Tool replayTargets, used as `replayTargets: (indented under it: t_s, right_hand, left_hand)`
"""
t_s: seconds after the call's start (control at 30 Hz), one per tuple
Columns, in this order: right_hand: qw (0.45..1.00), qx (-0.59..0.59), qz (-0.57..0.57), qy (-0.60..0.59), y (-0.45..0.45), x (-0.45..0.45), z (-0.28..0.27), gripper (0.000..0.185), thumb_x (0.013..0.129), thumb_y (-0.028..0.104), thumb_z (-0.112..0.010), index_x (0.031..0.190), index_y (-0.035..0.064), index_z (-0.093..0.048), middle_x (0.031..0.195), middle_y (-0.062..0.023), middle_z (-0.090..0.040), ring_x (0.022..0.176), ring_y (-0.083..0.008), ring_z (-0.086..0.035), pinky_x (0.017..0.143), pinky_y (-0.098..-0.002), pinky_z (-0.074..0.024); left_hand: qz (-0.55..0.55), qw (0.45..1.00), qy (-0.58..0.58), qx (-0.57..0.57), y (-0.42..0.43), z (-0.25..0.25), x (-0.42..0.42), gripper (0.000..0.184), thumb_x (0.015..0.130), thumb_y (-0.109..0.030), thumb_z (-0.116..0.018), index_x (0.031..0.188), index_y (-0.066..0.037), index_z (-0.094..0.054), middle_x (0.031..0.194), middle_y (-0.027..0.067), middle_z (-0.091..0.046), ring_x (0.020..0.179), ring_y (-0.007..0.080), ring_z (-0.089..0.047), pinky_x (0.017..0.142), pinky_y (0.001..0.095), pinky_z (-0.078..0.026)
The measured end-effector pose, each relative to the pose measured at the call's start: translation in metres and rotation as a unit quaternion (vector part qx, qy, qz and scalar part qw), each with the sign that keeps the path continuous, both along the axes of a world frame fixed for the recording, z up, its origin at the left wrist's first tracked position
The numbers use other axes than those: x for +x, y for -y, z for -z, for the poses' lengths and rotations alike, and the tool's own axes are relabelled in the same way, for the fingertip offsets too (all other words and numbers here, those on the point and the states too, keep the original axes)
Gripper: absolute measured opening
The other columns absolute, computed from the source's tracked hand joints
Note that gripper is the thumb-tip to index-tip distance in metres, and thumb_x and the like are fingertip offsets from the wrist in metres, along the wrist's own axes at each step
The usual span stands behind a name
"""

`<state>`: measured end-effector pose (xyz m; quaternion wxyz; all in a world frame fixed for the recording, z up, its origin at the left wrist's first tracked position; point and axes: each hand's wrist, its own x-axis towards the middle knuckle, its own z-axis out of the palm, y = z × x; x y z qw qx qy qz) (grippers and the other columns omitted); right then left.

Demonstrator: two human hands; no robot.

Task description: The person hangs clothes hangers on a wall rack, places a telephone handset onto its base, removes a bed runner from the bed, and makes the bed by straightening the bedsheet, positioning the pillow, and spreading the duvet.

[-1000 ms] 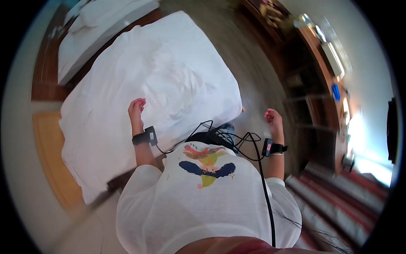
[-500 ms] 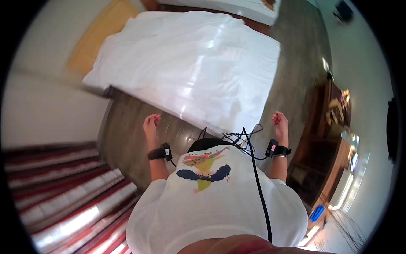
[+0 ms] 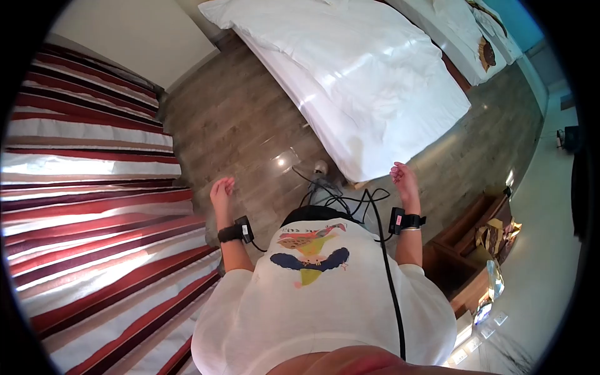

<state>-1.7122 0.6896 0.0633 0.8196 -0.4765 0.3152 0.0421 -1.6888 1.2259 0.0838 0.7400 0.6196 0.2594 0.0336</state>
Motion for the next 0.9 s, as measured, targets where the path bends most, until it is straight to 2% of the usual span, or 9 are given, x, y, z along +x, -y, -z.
replayTargets:
  t_s: [0.07, 0.2, 0.3, 0.37, 0.47, 0.6, 0.67, 0.83, 0.9]
  right_hand:
    - [0.999, -0.020, 0.027, -0.042, 0.003, -0.008, -0.003, 0.017, 0.079, 0.017, -0.046, 0.090, 0.0057, -0.051, 0.070, -0.0018, -0.055, 0.063, -0.0114, -0.051, 0.057, -0.0222, -0.0385]
    - [0.997, 0.008, 0.073, 0.000, 0.005, -0.004, -0.005, 0.016, 0.079, 0.018, -0.046, 0.089, 0.0064, -0.052, 0.070, -0.0014, -0.054, 0.063, -0.0113, -0.051, 0.056, -0.0222, -0.0381]
    - [0.993, 0.017, 0.116, -0.005, 0.021, -0.018, -0.002, 0.016, 0.080, 0.018, -0.046, 0.091, 0.0069, -0.050, 0.072, -0.0018, -0.054, 0.063, -0.0116, -0.050, 0.055, -0.0219, -0.0374]
    - [0.989, -0.002, 0.146, -0.013, 0.041, -0.042, -0.002, 0.026, 0.079, 0.017, -0.047, 0.102, 0.0053, -0.044, 0.082, -0.0048, -0.054, 0.065, -0.0130, -0.050, 0.057, -0.0224, -0.0387]
    - [0.986, 0.009, 0.167, 0.011, 0.086, -0.077, -0.023, 0.028, 0.079, 0.016, -0.049, 0.103, 0.0056, -0.043, 0.083, -0.0045, -0.053, 0.065, -0.0132, -0.050, 0.057, -0.0217, -0.0386]
    - [0.972, -0.037, 0.230, 0.006, 0.171, -0.130, -0.013, 0.024, 0.078, 0.016, -0.050, 0.100, 0.0069, -0.045, 0.082, -0.0040, -0.053, 0.065, -0.0128, -0.050, 0.057, -0.0210, -0.0384]
    - [0.958, -0.026, 0.285, -0.018, 0.220, -0.157, 0.007, 0.015, 0.079, 0.018, -0.048, 0.089, 0.0074, -0.051, 0.075, -0.0005, -0.055, 0.064, -0.0110, -0.050, 0.056, -0.0199, -0.0367]
    - [0.951, -0.050, 0.303, -0.033, 0.315, -0.200, -0.004, 0.017, 0.079, 0.017, -0.048, 0.092, 0.0079, -0.051, 0.077, -0.0004, -0.054, 0.064, -0.0105, -0.050, 0.057, -0.0205, -0.0373]
    - [0.949, -0.071, 0.304, -0.052, 0.316, -0.186, -0.019, 0.017, 0.079, 0.016, -0.045, 0.093, 0.0073, -0.051, 0.076, 0.0002, -0.055, 0.064, -0.0100, -0.050, 0.057, -0.0212, -0.0372]
  left_hand:
    - [-0.054, 0.997, -0.018, -0.047, -0.009, 0.006, -0.018, 0.018, 0.080, -0.008, -0.039, 0.093, 0.000, -0.050, 0.091, 0.0109, -0.057, 0.078, 0.0145, -0.056, 0.064, 0.0210, -0.043]
    - [-0.077, 0.995, -0.015, -0.059, -0.017, -0.002, -0.004, 0.020, 0.079, -0.008, -0.038, 0.094, 0.000, -0.049, 0.092, 0.0107, -0.057, 0.079, 0.0146, -0.056, 0.061, 0.0200, -0.041]
    - [-0.037, 0.998, -0.022, -0.036, 0.007, -0.012, 0.003, 0.020, 0.081, -0.012, -0.037, 0.093, -0.001, -0.050, 0.091, 0.0099, -0.057, 0.079, 0.0144, -0.055, 0.062, 0.0202, -0.041]
    - [-0.007, 0.999, -0.020, -0.025, 0.030, -0.009, 0.000, 0.021, 0.082, -0.013, -0.036, 0.093, -0.001, -0.050, 0.090, 0.0094, -0.057, 0.079, 0.0143, -0.055, 0.062, 0.0204, -0.041]
    - [0.042, 0.999, -0.018, -0.016, 0.089, -0.012, 0.004, 0.021, 0.082, -0.014, -0.035, 0.093, -0.002, -0.049, 0.089, 0.0088, -0.058, 0.078, 0.0141, -0.055, 0.063, 0.0208, -0.041]
    - [0.103, 0.993, -0.036, -0.042, 0.187, -0.005, 0.038, 0.019, 0.081, -0.010, -0.037, 0.091, 0.000, -0.050, 0.087, 0.0111, -0.058, 0.077, 0.0149, -0.056, 0.066, 0.0223, -0.043]
    - [0.133, 0.989, -0.035, -0.058, 0.229, 0.002, 0.057, 0.020, 0.081, -0.010, -0.036, 0.091, 0.000, -0.050, 0.088, 0.0110, -0.057, 0.078, 0.0148, -0.055, 0.067, 0.0225, -0.043]
    - [0.163, 0.979, -0.057, -0.110, 0.359, 0.009, 0.065, 0.019, 0.081, -0.010, -0.036, 0.090, 0.001, -0.049, 0.090, 0.0106, -0.057, 0.080, 0.0142, -0.055, 0.069, 0.0217, -0.042]
    - [0.177, 0.974, -0.084, -0.115, 0.368, 0.003, 0.074, 0.019, 0.081, -0.010, -0.036, 0.090, 0.001, -0.049, 0.089, 0.0105, -0.057, 0.080, 0.0138, -0.055, 0.067, 0.0210, -0.041]
